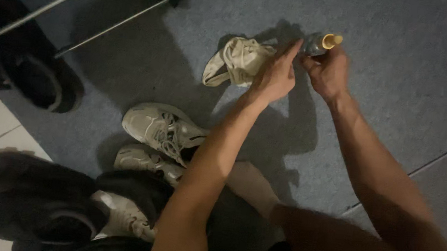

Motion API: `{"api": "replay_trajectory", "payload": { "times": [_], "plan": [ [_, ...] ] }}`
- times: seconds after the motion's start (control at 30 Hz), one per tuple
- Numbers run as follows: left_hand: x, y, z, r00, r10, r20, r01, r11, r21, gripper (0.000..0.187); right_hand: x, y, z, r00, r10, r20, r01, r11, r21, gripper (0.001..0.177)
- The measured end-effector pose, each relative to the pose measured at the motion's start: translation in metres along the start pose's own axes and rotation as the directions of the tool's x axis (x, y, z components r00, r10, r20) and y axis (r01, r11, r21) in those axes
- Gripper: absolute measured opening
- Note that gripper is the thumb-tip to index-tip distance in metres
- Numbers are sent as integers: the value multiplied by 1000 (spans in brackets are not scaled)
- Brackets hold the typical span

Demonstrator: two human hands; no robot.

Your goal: The person sits on the floor and organizes several pairs of shoes. They pick up each pair, untie the laces, and place them on a metal shoe rack. The person handles multiple pairs of sneakers and boots, arranging them one by one.

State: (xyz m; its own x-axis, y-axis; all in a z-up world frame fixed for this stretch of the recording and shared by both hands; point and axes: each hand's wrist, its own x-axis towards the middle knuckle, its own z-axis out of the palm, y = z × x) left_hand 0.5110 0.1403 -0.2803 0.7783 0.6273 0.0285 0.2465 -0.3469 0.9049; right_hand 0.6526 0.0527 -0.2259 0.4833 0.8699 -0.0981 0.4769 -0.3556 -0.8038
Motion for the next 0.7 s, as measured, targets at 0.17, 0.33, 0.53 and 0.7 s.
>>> {"api": "replay_trajectory", "payload": {
  "times": [0.17, 0.33, 0.53, 0.7],
  "plan": [
    [3, 14, 0, 985, -146, 88, 141, 988, 62, 66, 4, 21, 5, 996, 84, -34, -84, 996, -2, 37],
    [2, 11, 5, 989, -127, 79, 123, 991, 59, 65, -1, 26, 7, 993, 67, -93, -64, 997, 38, 41],
    [0, -1, 14, 998, -44, 46, 41, 997, 65, 64, -3, 33, 10, 994, 91, -65, -83, 991, 109, 41],
    [-1, -4, 12, 990, -102, 93, 98, 994, 39, 64, -2, 31, 15, 983, 153, -106, -158, 987, -35, 39]
  ]
}}
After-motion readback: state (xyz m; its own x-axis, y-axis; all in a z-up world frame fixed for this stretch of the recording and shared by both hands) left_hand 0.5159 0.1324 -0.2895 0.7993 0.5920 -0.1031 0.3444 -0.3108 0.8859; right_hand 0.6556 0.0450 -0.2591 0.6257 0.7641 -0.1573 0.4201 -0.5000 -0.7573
